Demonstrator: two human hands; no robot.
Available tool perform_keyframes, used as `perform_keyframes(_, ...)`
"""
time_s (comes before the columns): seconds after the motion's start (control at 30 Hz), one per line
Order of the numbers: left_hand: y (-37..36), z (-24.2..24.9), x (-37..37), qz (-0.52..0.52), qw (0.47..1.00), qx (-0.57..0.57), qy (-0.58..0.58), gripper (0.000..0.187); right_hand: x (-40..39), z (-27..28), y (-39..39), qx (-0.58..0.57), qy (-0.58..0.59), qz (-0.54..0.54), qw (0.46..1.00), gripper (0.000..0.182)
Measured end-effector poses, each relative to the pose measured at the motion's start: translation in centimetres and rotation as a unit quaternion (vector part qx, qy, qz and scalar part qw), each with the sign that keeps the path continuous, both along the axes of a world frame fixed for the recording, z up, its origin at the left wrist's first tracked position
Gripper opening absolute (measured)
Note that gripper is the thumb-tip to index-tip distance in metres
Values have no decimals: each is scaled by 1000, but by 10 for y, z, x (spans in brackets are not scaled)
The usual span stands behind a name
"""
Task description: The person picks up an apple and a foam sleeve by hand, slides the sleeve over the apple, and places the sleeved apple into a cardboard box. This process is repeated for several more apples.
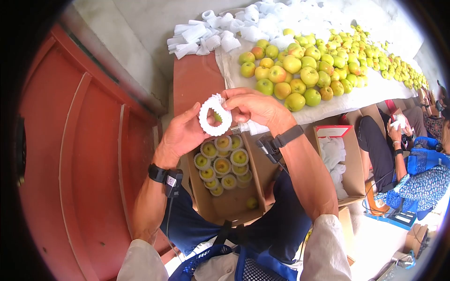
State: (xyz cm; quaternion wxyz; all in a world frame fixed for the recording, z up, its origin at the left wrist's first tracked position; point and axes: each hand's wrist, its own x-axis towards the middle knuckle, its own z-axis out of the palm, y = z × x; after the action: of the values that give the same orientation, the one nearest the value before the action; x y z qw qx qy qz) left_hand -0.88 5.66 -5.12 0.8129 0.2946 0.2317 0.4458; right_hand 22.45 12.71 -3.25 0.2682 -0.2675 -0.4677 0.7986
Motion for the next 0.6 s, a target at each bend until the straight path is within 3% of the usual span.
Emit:
perform_keyframes(0.17,-6,12,-2,14,999,24,-39,50,0,1,-1,-2,5,3,1000,22)
perform_keyframes(0.27,-2,3,-7,12,999,49,-8,59,1,4,-4,-1,12,9,1000,20)
perform_keyframes(0.6,0,2,-1,-10,997,72,-34,57,2,2,-3,-25,70,14,997,25)
